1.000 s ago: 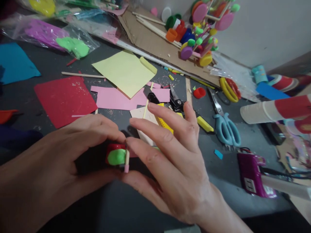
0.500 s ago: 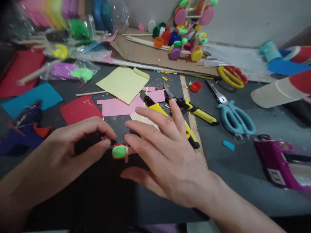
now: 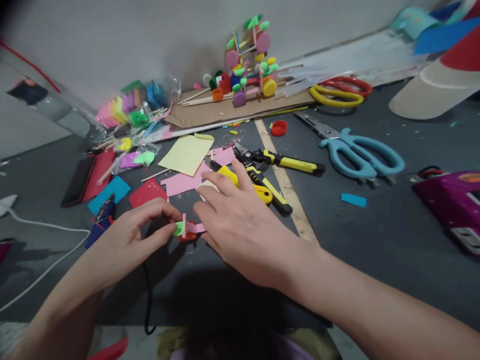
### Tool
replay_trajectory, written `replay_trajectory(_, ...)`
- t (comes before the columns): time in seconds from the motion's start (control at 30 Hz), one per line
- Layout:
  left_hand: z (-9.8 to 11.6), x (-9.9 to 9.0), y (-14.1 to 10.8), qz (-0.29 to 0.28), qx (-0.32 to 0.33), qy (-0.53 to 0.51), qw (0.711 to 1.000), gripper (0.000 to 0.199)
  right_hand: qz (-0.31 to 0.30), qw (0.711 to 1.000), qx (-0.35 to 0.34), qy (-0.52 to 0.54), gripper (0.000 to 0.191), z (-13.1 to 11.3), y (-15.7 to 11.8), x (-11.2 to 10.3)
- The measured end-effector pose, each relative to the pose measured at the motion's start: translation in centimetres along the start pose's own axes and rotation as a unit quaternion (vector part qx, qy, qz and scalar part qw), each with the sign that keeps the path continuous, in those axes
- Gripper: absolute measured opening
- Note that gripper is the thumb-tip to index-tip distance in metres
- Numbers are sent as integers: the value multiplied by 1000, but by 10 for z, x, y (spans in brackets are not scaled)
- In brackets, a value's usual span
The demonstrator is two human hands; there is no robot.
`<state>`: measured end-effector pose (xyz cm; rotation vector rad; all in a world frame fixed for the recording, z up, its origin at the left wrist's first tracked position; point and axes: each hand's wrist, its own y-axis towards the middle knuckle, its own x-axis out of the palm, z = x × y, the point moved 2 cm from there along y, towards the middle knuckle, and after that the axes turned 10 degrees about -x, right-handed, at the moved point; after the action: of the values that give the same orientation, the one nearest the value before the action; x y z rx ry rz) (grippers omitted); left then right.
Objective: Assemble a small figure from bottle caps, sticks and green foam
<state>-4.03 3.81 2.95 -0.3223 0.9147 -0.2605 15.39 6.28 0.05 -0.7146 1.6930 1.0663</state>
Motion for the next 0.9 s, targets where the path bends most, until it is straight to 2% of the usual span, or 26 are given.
replay_trajectory(0.1, 4, 1, 0, -10, -2, 23, 1000, 11, 8, 999, 18, 28, 24, 3, -2, -7)
replay_trajectory(0.27, 11, -1, 1, -19, -16, 51, 998, 10, 0, 998, 30, 46, 16, 6, -2, -9)
replay_trajectory(0.37, 16, -1, 3, -34, -23, 87, 995, 11, -25, 997, 38, 58, 13, 6, -1, -8)
replay_trajectory(0.6, 22, -4, 11, -65, -52, 167, 982, 16, -73, 994, 42, 76, 17, 3, 0, -7)
replay_trajectory(0.9, 32, -11, 15, -94, -64, 233, 966, 20, -49, 997, 33, 52, 11, 4, 0, -5)
